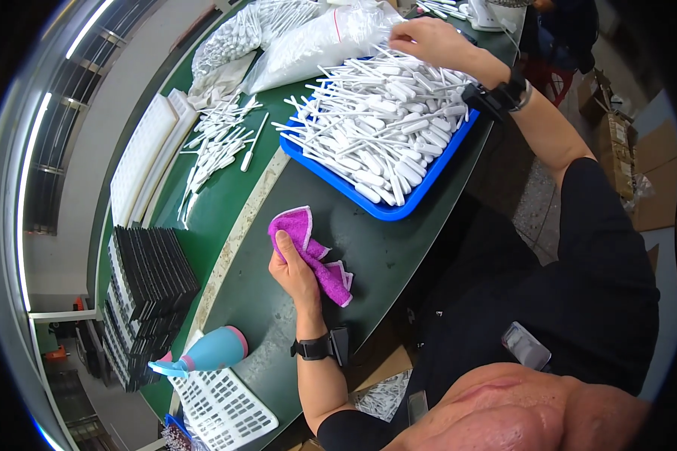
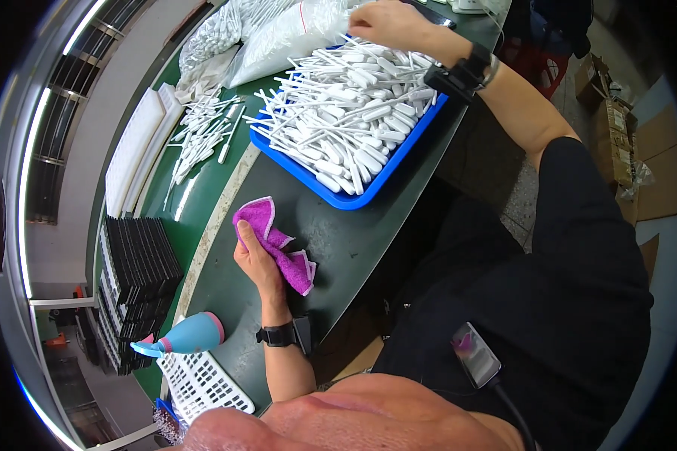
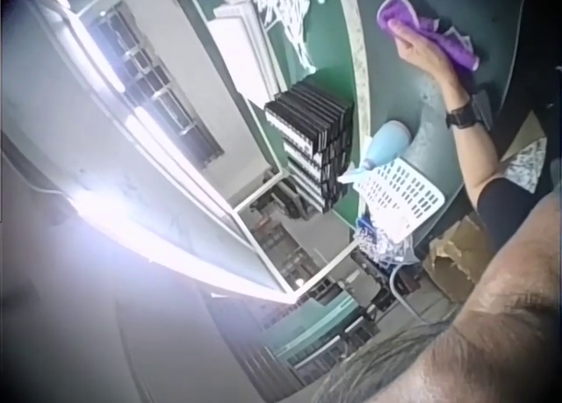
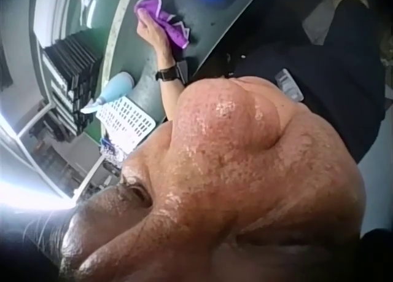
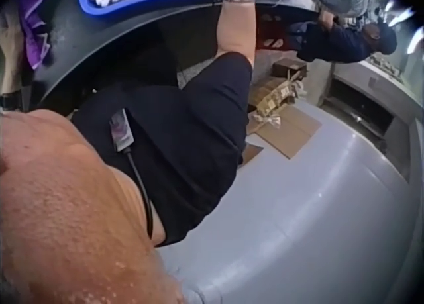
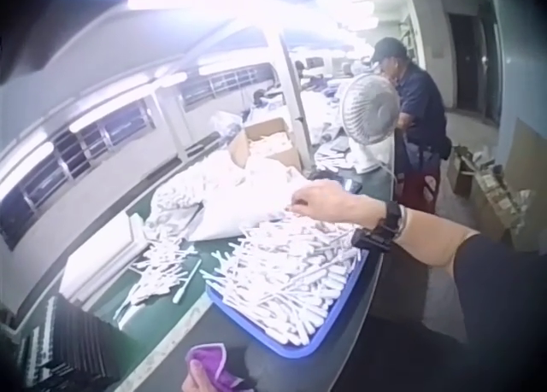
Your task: The person picks up a swab from a tray, wipes the tip with a cloth, and places it onto the table, repeating this process for several swabs.
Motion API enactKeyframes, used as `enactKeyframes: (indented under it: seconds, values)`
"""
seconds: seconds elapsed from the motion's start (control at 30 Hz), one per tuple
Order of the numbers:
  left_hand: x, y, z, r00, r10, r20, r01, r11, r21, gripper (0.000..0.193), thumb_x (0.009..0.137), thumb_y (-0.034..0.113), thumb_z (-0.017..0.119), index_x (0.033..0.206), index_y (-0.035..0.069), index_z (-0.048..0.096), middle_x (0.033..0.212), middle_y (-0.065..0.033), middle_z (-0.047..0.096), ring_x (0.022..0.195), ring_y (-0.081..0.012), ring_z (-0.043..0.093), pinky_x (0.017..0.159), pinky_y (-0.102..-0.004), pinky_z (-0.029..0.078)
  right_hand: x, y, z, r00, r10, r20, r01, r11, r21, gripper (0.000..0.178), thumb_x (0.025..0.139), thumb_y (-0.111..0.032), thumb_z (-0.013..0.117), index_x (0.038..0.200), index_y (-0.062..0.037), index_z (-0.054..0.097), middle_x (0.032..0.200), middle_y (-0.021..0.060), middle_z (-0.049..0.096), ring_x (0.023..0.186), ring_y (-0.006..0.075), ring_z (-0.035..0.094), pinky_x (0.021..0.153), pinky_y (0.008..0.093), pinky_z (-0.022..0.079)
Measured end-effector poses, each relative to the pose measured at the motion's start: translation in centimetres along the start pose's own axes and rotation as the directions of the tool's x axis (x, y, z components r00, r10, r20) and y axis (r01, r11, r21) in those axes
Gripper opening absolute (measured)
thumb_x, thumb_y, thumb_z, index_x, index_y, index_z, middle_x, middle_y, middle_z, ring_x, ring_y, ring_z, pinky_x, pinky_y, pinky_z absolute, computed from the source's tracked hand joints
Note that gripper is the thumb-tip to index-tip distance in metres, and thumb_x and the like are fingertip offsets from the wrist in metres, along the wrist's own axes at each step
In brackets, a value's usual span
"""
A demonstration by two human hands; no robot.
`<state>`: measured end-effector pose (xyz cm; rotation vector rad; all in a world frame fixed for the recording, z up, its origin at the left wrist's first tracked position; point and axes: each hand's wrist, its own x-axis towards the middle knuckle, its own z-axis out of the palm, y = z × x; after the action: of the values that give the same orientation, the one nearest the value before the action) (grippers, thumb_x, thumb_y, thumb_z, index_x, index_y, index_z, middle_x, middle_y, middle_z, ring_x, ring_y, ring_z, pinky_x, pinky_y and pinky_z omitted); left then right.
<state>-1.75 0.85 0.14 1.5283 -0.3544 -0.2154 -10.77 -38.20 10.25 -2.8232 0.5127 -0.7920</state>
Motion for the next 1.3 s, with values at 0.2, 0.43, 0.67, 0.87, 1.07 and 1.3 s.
enactKeyframes:
  seconds: [0.2,0.43,0.67,0.87,1.07,1.3]
  values:
    - [0.2,0.1,0.0,1.0,0.004,0.014,-0.004,1.0,0.02,0.045,0.099,0.036,0.045,0.073,0.003,0.062,0.06,0.001,0.056,0.051,-0.0051,0.046,0.047,-0.0219,0.038,-2.6,0.5,-0.3,0.94,0.164,0.299,-0.104,0.973,-0.208,0.032,0.083,-0.04,0.064,0.087,-0.0078,0.061,0.077,0.0079,0.064,0.074,0.0242,0.061,0.065,0.0345,0.047]
    - [0.1,0.0,-0.2,1.0,0.01,0.005,-0.01,0.999,0.038,0.048,0.097,0.042,0.046,0.075,0.003,0.062,0.061,-0.0003,0.058,0.05,-0.0062,0.048,0.045,-0.0217,0.036,-3.5,0.5,-0.2,0.928,0.197,0.317,-0.177,0.98,-0.09,0.029,0.084,-0.034,0.061,0.084,-0.0061,0.058,0.075,0.0067,0.063,0.069,0.0211,0.06,0.064,0.033,0.046]
    - [0.1,-0.2,0.0,0.999,0.004,0.035,-0.004,1.0,0.026,0.046,0.098,0.04,0.047,0.075,0.003,0.062,0.061,0.0003,0.057,0.051,-0.0058,0.048,0.046,-0.0215,0.037,-4.4,1.5,-2.0,0.919,0.22,0.326,-0.231,0.973,-0.005,0.024,0.084,-0.03,0.061,0.085,-0.0055,0.058,0.074,0.0065,0.062,0.068,0.0205,0.059,0.063,0.0326,0.046]
    - [0.1,0.4,-0.2,1.0,0.012,-0.006,-0.012,1.0,0.021,0.043,0.099,0.035,0.047,0.073,0.004,0.061,0.059,0.0031,0.054,0.051,-0.0043,0.044,0.046,-0.0215,0.035,-3.6,-0.4,-0.7,0.947,0.094,0.308,-0.08,0.995,-0.058,0.024,0.084,-0.029,0.062,0.087,-0.0053,0.058,0.074,0.0078,0.062,0.069,0.0225,0.06,0.063,0.0336,0.046]
    - [0.8,-0.3,-0.3,1.0,0.001,0.011,-0.002,0.998,0.06,0.045,0.099,0.036,0.045,0.074,0.003,0.061,0.06,0.0043,0.052,0.055,-0.0038,0.042,0.049,-0.0221,0.034,-2.0,-2.2,-0.1,0.989,-0.099,0.11,0.107,0.992,-0.072,0.025,0.086,-0.029,0.061,0.09,-0.0044,0.059,0.075,0.0117,0.061,0.07,0.0265,0.06,0.063,0.0354,0.046]
    - [0.3,1.0,-0.6,0.979,-0.18,0.096,0.195,0.964,-0.181,0.067,0.098,0.055,0.027,0.077,0.001,0.061,0.06,-0.0058,0.057,0.048,-0.0144,0.052,0.045,-0.0267,0.044,8.3,-19.7,6.1,0.717,-0.69,0.1,0.67,0.722,0.173,0.016,0.082,-0.018,0.057,0.085,-0.0034,0.062,0.074,0.0139,0.062,0.071,0.031,0.061,0.065,0.0389,0.048]
